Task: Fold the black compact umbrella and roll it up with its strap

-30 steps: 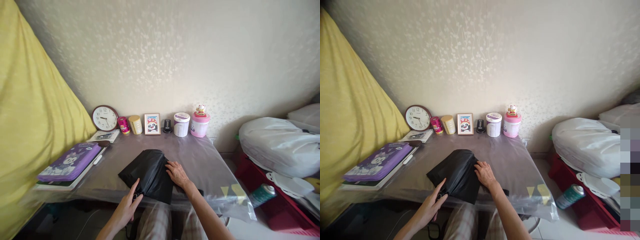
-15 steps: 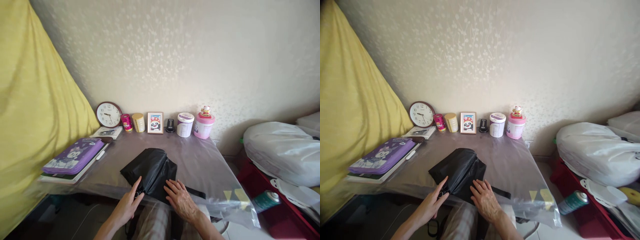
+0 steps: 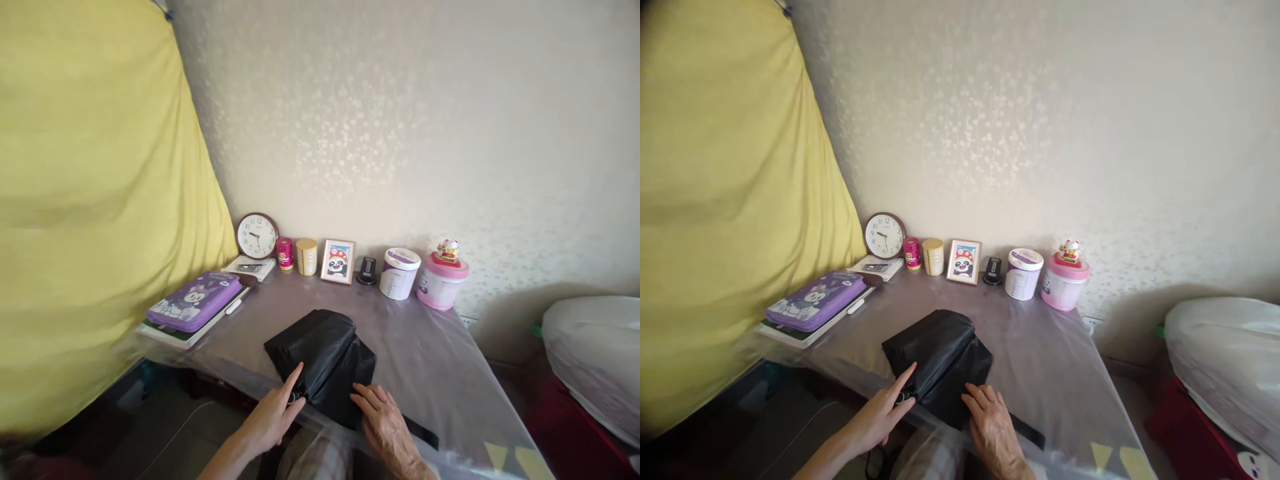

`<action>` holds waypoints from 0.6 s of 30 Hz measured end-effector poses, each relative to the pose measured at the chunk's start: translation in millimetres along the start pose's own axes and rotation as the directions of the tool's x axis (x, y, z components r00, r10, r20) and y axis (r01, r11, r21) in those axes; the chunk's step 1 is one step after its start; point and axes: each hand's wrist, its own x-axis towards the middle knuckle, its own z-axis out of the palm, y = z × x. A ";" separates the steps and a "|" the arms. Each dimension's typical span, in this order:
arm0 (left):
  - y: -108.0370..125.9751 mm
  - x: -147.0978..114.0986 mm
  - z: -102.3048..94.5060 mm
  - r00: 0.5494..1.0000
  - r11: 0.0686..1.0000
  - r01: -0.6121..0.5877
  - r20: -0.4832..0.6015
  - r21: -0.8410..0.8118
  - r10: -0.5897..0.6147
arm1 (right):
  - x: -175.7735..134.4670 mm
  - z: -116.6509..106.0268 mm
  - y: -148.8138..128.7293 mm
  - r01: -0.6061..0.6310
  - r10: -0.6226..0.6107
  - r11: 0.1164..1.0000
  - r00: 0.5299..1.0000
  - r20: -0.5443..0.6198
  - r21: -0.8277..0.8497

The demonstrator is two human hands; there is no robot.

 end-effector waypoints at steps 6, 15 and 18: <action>-5.4 2.4 0.5 1.000 0.999 -0.017 0.005 -0.039 0.017 | 8.7 5.7 6.7 0.017 0.004 0.994 0.979 -0.206 0.104; -11.5 -0.8 0.6 0.997 0.969 -0.024 0.064 -0.246 0.041 | 65.5 -25.3 -13.6 0.097 -0.036 0.980 0.947 -0.318 0.177; -9.7 -3.2 -1.7 0.993 0.968 -0.030 0.101 -0.249 0.056 | 88.8 -27.3 -21.6 0.146 -0.096 0.978 0.949 -0.301 0.148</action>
